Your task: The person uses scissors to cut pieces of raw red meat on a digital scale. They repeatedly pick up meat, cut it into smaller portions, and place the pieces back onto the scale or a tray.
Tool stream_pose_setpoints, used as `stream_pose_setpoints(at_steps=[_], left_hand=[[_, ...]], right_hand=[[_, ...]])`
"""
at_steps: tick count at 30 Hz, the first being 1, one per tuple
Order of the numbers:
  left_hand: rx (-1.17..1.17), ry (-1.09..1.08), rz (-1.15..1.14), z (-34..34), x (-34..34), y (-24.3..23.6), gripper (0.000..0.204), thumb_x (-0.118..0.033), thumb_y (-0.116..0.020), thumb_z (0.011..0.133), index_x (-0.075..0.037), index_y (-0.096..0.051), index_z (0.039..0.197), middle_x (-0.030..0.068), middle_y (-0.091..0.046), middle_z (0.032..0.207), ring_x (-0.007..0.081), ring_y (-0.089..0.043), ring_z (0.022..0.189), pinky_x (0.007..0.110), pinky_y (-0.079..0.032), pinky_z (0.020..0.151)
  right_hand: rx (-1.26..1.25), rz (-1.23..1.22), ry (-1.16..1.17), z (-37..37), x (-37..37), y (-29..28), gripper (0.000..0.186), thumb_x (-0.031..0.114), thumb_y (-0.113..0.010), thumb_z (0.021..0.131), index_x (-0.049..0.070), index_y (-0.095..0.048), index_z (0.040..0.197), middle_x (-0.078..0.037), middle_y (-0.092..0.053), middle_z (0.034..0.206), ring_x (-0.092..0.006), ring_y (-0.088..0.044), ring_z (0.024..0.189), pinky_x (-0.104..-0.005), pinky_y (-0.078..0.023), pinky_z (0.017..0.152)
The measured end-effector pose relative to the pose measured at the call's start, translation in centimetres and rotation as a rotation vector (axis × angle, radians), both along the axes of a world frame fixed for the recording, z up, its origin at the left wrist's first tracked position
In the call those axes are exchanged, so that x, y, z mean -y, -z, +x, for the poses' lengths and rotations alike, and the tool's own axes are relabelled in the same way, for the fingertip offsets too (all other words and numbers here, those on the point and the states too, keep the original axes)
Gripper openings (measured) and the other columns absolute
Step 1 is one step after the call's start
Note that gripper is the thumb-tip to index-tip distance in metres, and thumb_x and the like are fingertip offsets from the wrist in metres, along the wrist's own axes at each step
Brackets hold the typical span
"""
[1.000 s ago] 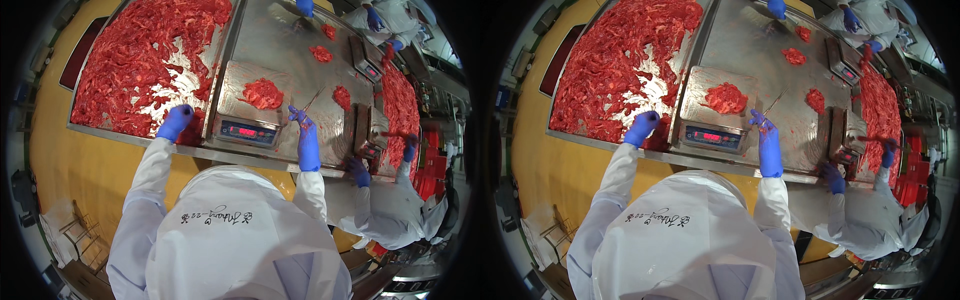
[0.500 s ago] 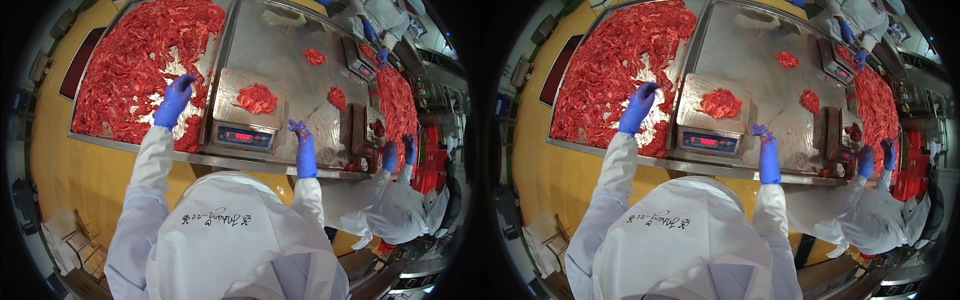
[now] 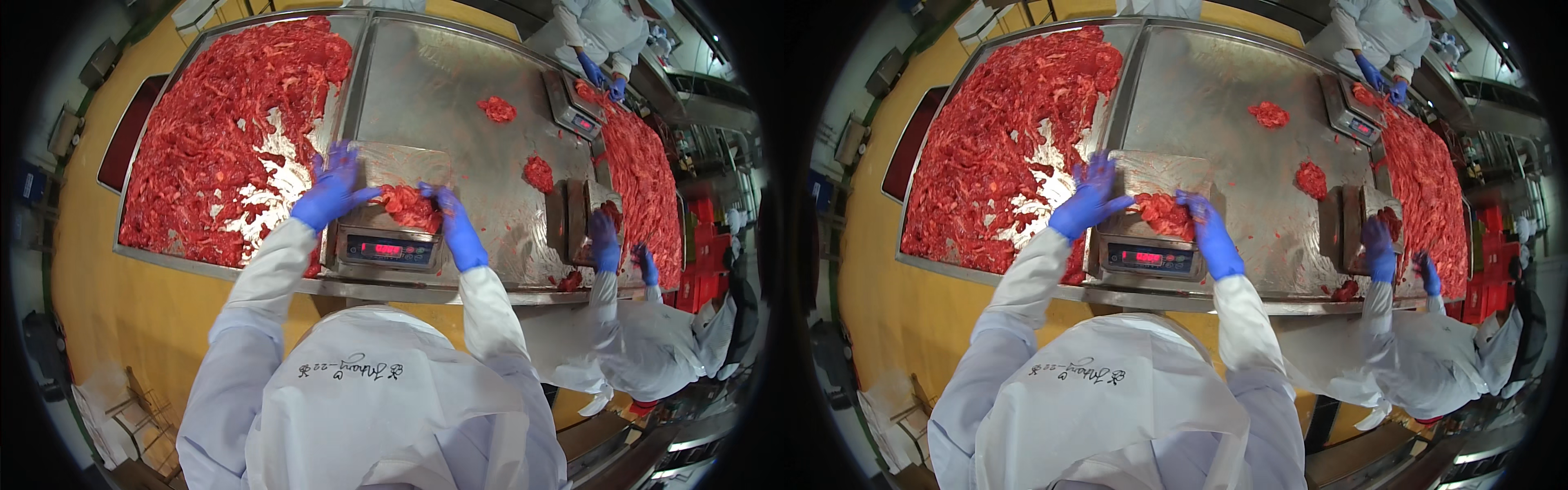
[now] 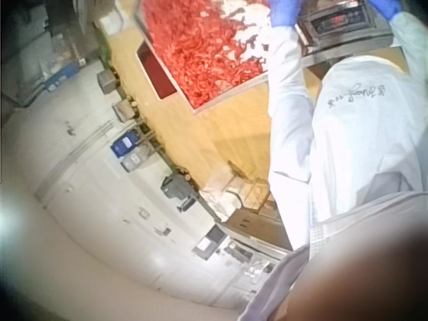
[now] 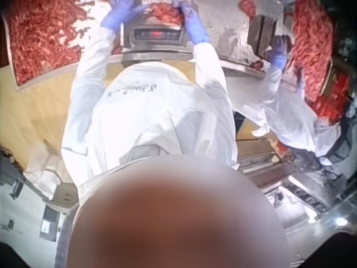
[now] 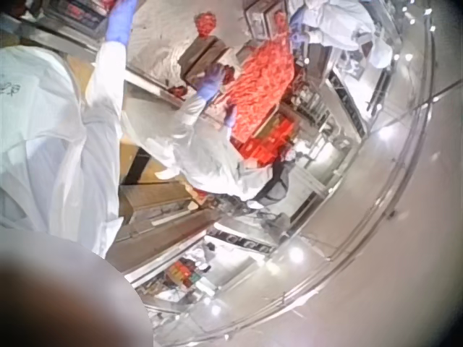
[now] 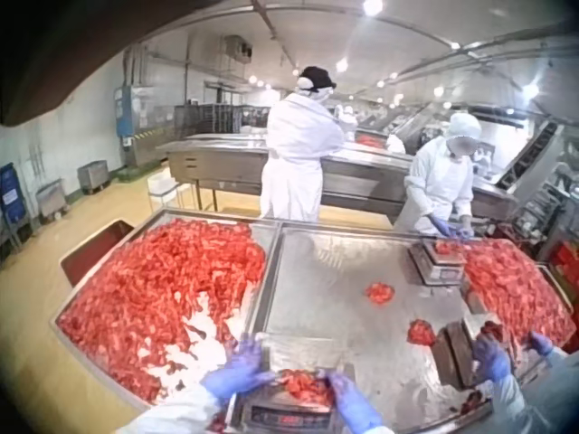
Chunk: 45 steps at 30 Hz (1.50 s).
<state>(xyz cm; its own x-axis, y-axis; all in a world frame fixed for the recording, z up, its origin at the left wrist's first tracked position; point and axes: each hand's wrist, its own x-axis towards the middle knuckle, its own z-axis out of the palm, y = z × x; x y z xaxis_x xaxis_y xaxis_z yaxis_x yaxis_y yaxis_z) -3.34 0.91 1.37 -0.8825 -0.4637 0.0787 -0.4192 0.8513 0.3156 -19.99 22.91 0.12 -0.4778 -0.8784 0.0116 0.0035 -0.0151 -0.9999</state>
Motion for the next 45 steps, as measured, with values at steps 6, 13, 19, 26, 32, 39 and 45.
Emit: stream_pose_setpoints(at_steps=[6, 13, 19, 26, 32, 39, 45], left_hand=[[0.234, 0.376, -0.006, -2.6, -7.4, 1.0, 0.105, -0.051, -0.072, 0.075, -0.005, -0.015, 0.151, 0.0229, -0.003, 0.157, 0.0399, 0.001, 0.145, 0.059, -0.001, 0.114], [0.008, 0.461, 0.066, -9.3, -11.9, -0.9, 0.071, -0.036, -0.063, 0.085, -0.017, -0.032, 0.146, 0.0216, -0.019, 0.154, 0.0439, -0.008, 0.144, 0.067, -0.006, 0.109], [0.028, -0.142, -0.057, 0.9, -0.1, -2.0, 0.073, -0.038, -0.055, 0.092, -0.016, -0.019, 0.151, 0.0249, -0.009, 0.155, 0.0467, -0.003, 0.143, 0.062, -0.006, 0.111], [-0.057, -0.510, 0.160, 17.6, 5.6, 2.4, 0.070, -0.045, -0.058, 0.090, -0.016, -0.030, 0.147, 0.0219, -0.023, 0.152, 0.0444, -0.020, 0.141, 0.054, -0.022, 0.112], [-0.034, -1.117, 0.433, 31.6, 19.8, 4.6, 0.061, -0.043, -0.058, 0.089, 0.001, -0.049, 0.130, 0.0247, -0.056, 0.126, 0.0389, -0.053, 0.118, 0.044, -0.043, 0.100], [-0.016, -0.675, 0.275, 16.2, 23.4, 10.9, 0.060, -0.058, -0.059, 0.081, -0.025, -0.056, 0.131, 0.0117, -0.048, 0.137, 0.0470, -0.027, 0.134, 0.061, -0.025, 0.106], [0.348, 0.048, 0.451, 12.9, 12.7, 9.9, 0.035, -0.044, -0.064, 0.080, -0.015, -0.069, 0.099, 0.0156, -0.057, 0.119, 0.0398, -0.044, 0.123, 0.055, -0.033, 0.104]], right_hand=[[0.361, -0.349, 0.421, -1.2, -7.7, 3.6, 0.051, 0.044, -0.035, 0.102, 0.007, -0.045, 0.135, -0.007, -0.046, 0.142, -0.0205, -0.038, 0.134, -0.0396, -0.022, 0.114], [1.045, -0.587, 0.494, -3.9, -5.4, 4.6, 0.063, 0.057, -0.039, 0.095, 0.016, -0.037, 0.144, -0.007, -0.041, 0.147, -0.0280, -0.038, 0.135, -0.0536, -0.026, 0.112], [0.379, -0.330, 0.486, -12.6, 5.9, -1.1, 0.056, 0.044, -0.036, 0.101, 0.005, -0.038, 0.142, -0.007, -0.038, 0.148, -0.0249, -0.034, 0.137, -0.0403, -0.025, 0.115], [0.121, -0.332, 0.376, -2.7, 11.8, -6.1, 0.056, 0.041, -0.033, 0.103, 0.000, -0.037, 0.140, -0.013, -0.036, 0.148, -0.0202, -0.028, 0.140, -0.0351, -0.017, 0.116], [-0.197, -0.167, 0.296, 4.3, 7.6, -3.2, 0.061, 0.043, -0.036, 0.101, -0.003, -0.036, 0.142, -0.015, -0.034, 0.150, -0.0246, -0.028, 0.141, -0.0372, -0.012, 0.118], [-0.211, -0.012, 0.304, 10.4, 8.7, -3.6, 0.060, 0.044, -0.040, 0.098, -0.003, -0.046, 0.135, -0.018, -0.040, 0.146, -0.0264, -0.032, 0.139, -0.0391, -0.014, 0.118], [-0.168, 0.288, 0.383, 16.2, 11.9, -10.2, 0.052, 0.038, -0.040, 0.100, -0.003, -0.051, 0.129, -0.015, -0.050, 0.137, -0.0205, -0.042, 0.129, -0.0334, -0.025, 0.111]])
